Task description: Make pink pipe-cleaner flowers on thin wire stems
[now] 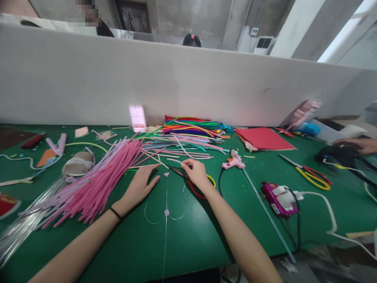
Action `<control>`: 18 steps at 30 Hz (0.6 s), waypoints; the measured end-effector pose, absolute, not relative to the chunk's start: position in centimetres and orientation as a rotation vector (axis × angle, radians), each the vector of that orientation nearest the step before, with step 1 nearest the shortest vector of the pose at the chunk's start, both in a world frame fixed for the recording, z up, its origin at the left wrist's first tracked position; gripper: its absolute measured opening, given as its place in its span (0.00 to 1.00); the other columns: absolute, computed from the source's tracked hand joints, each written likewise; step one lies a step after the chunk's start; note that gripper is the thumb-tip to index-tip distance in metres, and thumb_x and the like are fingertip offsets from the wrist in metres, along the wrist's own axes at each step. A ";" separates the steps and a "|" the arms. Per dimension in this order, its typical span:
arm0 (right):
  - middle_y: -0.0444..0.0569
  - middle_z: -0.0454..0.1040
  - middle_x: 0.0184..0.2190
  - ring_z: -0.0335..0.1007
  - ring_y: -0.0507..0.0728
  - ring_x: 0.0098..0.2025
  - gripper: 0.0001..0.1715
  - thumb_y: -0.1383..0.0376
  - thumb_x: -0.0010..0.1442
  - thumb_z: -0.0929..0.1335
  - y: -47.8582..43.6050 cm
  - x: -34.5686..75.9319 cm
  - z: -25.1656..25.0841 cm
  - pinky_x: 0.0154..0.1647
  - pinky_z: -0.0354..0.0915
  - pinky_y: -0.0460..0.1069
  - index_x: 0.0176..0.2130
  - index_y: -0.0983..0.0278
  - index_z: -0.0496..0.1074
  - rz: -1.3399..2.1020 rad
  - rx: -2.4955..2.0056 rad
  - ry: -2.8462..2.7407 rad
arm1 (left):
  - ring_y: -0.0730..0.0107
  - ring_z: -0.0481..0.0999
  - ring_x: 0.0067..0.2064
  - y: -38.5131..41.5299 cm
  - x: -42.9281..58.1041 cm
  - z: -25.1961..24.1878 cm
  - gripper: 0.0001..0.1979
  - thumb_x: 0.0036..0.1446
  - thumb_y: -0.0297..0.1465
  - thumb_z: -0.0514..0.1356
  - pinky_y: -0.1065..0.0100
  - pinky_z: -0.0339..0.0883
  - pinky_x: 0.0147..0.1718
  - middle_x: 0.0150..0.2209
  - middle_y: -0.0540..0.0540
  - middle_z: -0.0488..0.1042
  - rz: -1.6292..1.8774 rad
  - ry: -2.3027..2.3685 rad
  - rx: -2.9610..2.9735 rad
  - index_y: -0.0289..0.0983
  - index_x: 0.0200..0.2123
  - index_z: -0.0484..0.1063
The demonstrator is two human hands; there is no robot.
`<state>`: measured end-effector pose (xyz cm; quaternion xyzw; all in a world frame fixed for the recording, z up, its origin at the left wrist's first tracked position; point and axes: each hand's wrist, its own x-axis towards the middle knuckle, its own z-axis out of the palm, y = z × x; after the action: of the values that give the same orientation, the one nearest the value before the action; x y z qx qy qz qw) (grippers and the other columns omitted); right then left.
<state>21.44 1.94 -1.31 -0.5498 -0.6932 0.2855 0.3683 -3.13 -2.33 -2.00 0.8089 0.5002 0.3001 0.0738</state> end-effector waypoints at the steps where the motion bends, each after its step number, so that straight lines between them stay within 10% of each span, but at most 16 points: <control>1: 0.47 0.80 0.35 0.76 0.57 0.38 0.10 0.59 0.60 0.67 2.2 21.5 -1.2 0.42 0.65 0.50 0.36 0.61 0.77 0.662 -1.422 -1.827 | 0.56 0.67 0.55 -2.3 -3.1 -2.1 0.17 0.65 0.35 0.53 0.53 0.61 0.55 0.51 0.41 0.71 0.897 1.493 2.444 0.39 0.55 0.66; 18: 0.63 0.72 0.47 0.65 0.66 0.51 0.17 0.63 0.62 0.66 11.4 16.8 0.5 0.48 0.60 0.55 0.49 0.70 0.68 0.053 -1.755 -1.938 | 0.55 0.66 0.55 -2.4 -3.1 -2.1 0.14 0.66 0.36 0.52 0.51 0.62 0.55 0.50 0.41 0.71 0.820 1.450 2.543 0.42 0.50 0.73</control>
<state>16.78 11.41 0.50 -0.6481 -0.7155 0.0197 0.2601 -3.07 -2.38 -2.09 0.8354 0.4764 0.2693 0.0506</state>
